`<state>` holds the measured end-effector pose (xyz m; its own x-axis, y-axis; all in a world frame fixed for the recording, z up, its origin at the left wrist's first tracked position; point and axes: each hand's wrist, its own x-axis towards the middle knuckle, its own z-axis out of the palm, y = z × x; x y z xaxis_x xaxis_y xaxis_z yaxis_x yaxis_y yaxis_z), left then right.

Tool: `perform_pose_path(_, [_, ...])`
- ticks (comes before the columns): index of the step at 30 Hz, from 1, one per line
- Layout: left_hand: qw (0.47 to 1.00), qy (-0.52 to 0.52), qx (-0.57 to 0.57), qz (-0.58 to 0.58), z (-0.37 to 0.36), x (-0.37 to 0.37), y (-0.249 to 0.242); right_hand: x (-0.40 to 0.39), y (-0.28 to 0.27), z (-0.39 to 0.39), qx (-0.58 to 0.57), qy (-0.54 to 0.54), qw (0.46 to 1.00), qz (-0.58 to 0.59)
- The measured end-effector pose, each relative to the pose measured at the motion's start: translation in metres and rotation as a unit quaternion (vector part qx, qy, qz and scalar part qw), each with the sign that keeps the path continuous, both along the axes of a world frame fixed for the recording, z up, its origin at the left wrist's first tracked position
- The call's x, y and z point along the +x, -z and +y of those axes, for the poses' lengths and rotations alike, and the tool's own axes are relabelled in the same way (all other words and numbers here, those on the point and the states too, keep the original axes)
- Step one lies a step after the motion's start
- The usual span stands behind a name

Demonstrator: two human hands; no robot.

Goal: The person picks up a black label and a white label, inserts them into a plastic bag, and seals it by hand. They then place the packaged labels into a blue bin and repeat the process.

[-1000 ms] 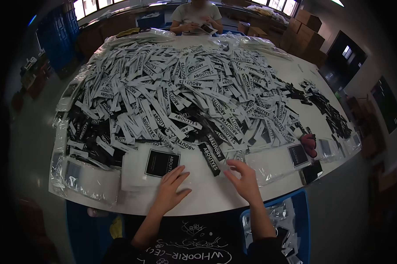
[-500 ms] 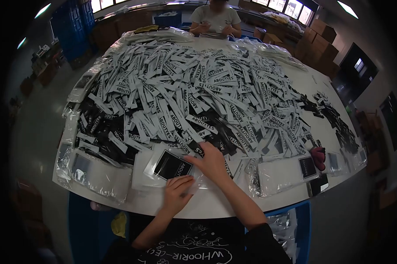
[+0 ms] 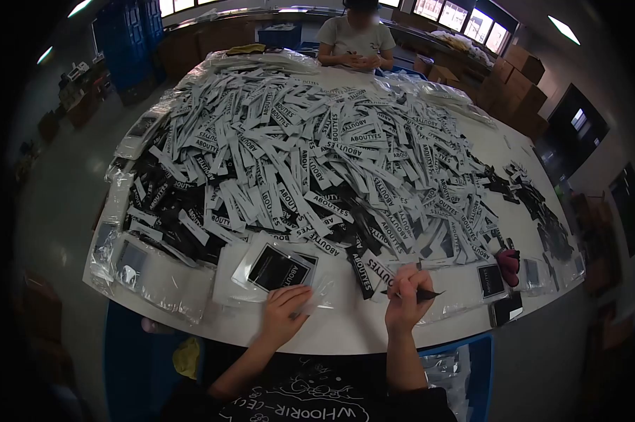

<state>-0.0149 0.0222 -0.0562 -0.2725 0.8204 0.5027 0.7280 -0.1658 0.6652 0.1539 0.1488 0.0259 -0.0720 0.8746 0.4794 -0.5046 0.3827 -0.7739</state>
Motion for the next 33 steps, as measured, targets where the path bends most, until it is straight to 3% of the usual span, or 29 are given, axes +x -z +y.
perform_pose_path(3, [1.0, -0.009, 0.006, 0.001, 0.002, 0.001, -0.001, 0.008, 0.021, -0.022, -0.099, -0.015, 0.994, -0.037])
perform_pose_path(6, [1.0, -0.016, 0.004, 0.006, 0.001, 0.001, -0.001, 0.013, 0.035, -0.032, -0.142, -0.056, 0.971, -0.184])
perform_pose_path(8, [1.0, -0.02, 0.001, 0.005, 0.001, 0.002, -0.002, 0.015, 0.049, -0.028, -0.111, -0.084, 0.974, -0.18])
perform_pose_path(10, [1.0, -0.019, 0.003, 0.01, 0.001, 0.002, -0.002, 0.001, 0.035, -0.032, -0.043, -0.047, 0.942, -0.33])
perform_pose_path(11, [1.0, -0.019, 0.001, 0.013, 0.001, 0.002, -0.001, -0.002, 0.033, -0.032, -0.072, -0.035, 0.927, -0.366])
perform_pose_path(12, [1.0, -0.018, 0.005, 0.016, 0.001, 0.002, -0.001, -0.003, 0.036, -0.029, -0.069, -0.033, 0.929, -0.362])
perform_pose_path(14, [1.0, -0.025, 0.007, 0.014, 0.001, 0.003, -0.002, -0.007, 0.047, -0.021, 0.072, 0.018, 0.944, -0.321])
perform_pose_path(15, [0.999, -0.028, 0.008, 0.016, 0.001, 0.003, -0.003, -0.007, 0.047, -0.023, 0.073, 0.016, 0.945, -0.319])
perform_pose_path(17, [0.999, -0.044, 0.018, -0.012, 0.0, 0.003, -0.004, -0.006, 0.045, -0.031, -0.092, 0.017, 0.977, -0.192])
perform_pose_path(19, [0.998, -0.052, 0.032, -0.022, 0.0, 0.003, -0.002, 0.001, 0.05, -0.045, -0.098, -0.006, 0.979, -0.179])
perform_pose_path(22, [0.992, -0.088, 0.055, -0.066, -0.003, 0.005, 0.0, -0.009, 0.057, -0.071, 0.002, 0.018, 0.988, -0.151])
perform_pose_path(24, [0.987, -0.112, 0.058, -0.096, -0.01, 0.007, -0.001, -0.009, 0.058, -0.087, -0.101, -0.074, 0.959, -0.253])
perform_pose_path(25, [0.98, -0.148, 0.094, -0.099, -0.013, 0.007, -0.003, -0.011, 0.07, -0.092, -0.094, -0.112, 0.959, -0.243])
perform_pose_path(29, [0.967, -0.186, 0.158, -0.067, -0.028, 0.009, -0.03, -0.004, 0.054, -0.109, 0.003, -0.033, 0.984, -0.176])
perform_pose_path(31, [0.975, -0.154, 0.149, -0.062, -0.035, 0.015, -0.035, -0.007, 0.065, -0.103, 0.023, -0.071, 0.92, -0.384])
perform_pose_path(33, [0.982, -0.124, 0.117, -0.081, -0.038, 0.023, -0.035, -0.009, 0.08, -0.107, -0.014, -0.114, 0.9, -0.421])
